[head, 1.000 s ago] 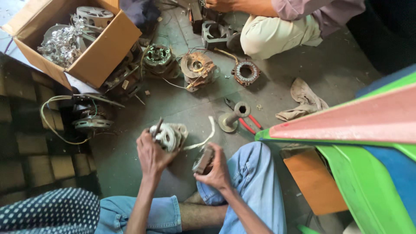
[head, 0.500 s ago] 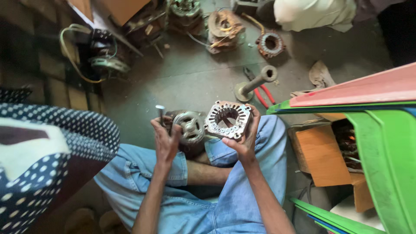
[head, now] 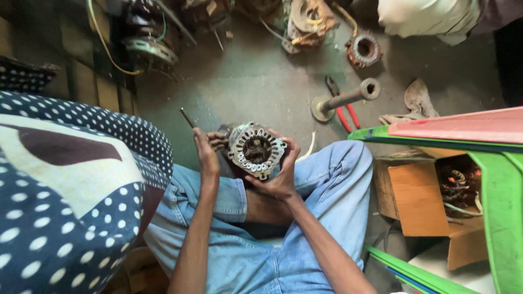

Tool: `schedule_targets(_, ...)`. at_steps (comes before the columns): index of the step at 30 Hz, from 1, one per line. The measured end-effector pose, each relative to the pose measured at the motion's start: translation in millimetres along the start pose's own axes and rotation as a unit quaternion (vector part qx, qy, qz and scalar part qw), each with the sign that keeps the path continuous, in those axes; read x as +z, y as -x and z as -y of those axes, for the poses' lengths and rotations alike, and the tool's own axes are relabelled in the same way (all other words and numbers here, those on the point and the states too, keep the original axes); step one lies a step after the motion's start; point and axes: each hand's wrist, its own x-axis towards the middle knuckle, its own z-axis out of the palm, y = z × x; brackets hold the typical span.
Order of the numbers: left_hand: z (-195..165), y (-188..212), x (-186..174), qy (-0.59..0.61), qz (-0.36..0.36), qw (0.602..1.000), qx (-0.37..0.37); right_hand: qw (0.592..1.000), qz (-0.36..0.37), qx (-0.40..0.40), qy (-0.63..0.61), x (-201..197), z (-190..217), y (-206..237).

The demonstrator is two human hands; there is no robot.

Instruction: The person sits on the floor of a workshop and dismantles electric motor stators. They hold each motor housing and strike it with a hammer, use pliers to pull out copper windings and wires, and set the emptied housings aside while another worker handles parts nearby.

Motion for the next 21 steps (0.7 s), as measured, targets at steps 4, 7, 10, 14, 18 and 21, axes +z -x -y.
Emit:
schedule_targets(4, -2.0, -4.9, 2.1, -0.01, -0.01, 1.0, -0.026, 0.995, 0.031, 0.003, 0.093, -13.0, -0.9, 2.3)
schedule_targets(7, 0.0, -8.2, 4.6, -0.026, -0.011, 0.999, -0.025, 0.983, 0.05, 0.014, 0.178, -20.4, 9.0, -4.7)
schedule_targets(10, 4.0, -9.5, 5.3, -0.031, -0.01, 0.999, -0.024, 0.971, 0.069, 0.022, 0.228, -21.2, 21.7, -13.5)
schedule_targets(14, 8.8, -9.2, 7.2, -0.035, -0.003, 0.998, -0.044, 0.955, 0.089, 0.049, 0.278, -19.1, 31.6, -24.8)
schedule_targets(18, 11.1, -10.2, 9.8, -0.046, 0.009, 0.999, -0.019, 0.96, 0.082, 0.079, 0.254, -23.9, 33.1, -36.3)
schedule_targets(21, 13.2, -10.2, 11.2, -0.049, -0.003, 0.998, -0.027, 0.962, 0.056, 0.02, 0.268, -28.7, 32.4, -44.3)
